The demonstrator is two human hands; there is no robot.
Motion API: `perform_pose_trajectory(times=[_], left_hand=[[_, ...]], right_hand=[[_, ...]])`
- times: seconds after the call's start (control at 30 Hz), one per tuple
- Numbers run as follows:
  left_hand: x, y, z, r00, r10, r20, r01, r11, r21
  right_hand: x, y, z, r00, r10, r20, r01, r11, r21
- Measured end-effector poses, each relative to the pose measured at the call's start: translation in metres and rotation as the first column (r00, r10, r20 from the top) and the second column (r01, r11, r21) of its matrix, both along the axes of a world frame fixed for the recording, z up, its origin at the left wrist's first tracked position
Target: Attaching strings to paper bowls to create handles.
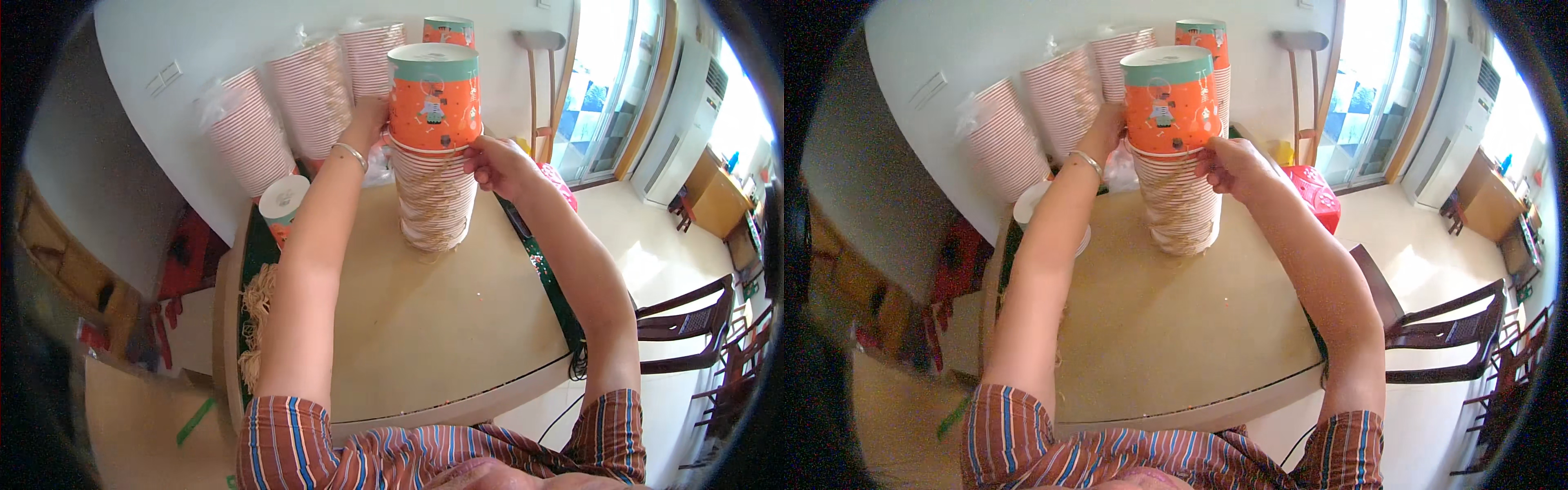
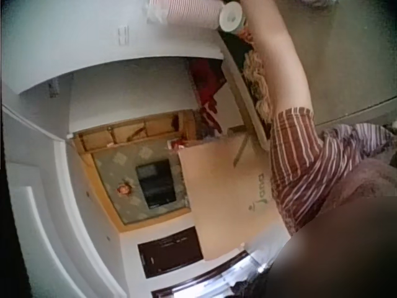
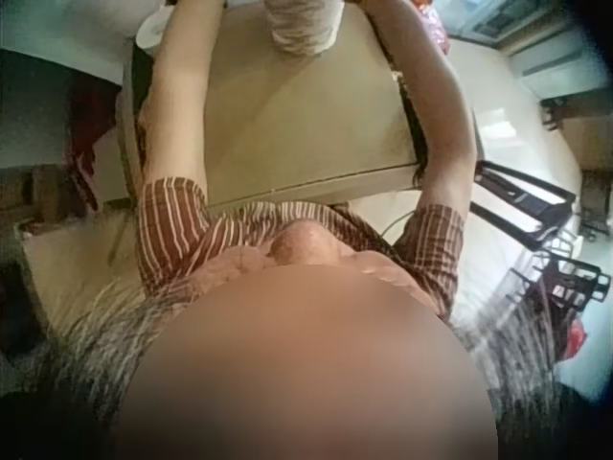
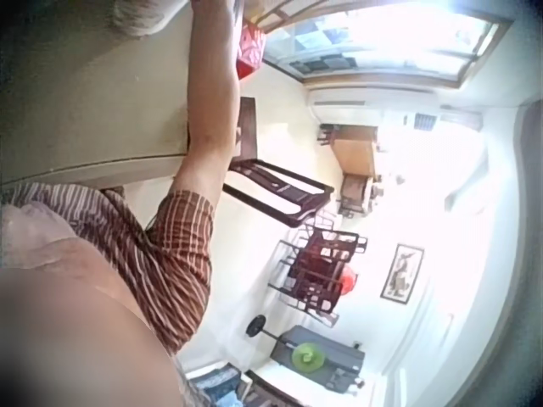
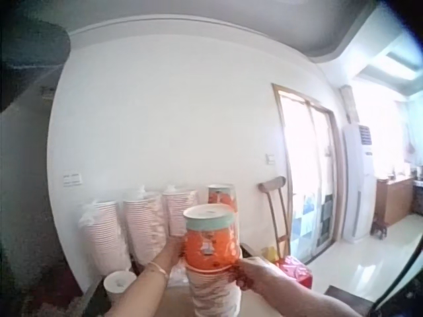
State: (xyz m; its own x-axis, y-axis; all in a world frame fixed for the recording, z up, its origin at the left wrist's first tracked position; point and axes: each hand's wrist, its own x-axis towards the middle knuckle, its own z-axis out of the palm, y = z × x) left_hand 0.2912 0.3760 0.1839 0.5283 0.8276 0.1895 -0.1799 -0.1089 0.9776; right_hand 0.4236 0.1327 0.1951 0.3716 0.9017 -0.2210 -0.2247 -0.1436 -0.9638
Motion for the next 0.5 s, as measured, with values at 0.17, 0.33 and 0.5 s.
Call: perform_pose_trajectory(times=[0.17,0.33,0.5], left_hand=[[-0.035,0.001,0.003,0.997,0.057,-0.043,-0.052,0.993,0.107],[-0.043,-0.007,-0.011,0.997,0.076,0.032,-0.075,0.996,-0.044],[-0.061,-0.025,-0.021,0.985,0.075,0.156,-0.038,0.972,-0.231]], right_hand=[[-0.015,0.005,0.005,0.999,0.027,0.018,-0.027,1.0,-0.002],[-0.014,0.005,0.002,1.0,0.029,0.009,-0.029,1.0,-0.004],[-0.02,0.002,0.008,0.999,-0.02,0.035,0.02,1.0,-0.021]])
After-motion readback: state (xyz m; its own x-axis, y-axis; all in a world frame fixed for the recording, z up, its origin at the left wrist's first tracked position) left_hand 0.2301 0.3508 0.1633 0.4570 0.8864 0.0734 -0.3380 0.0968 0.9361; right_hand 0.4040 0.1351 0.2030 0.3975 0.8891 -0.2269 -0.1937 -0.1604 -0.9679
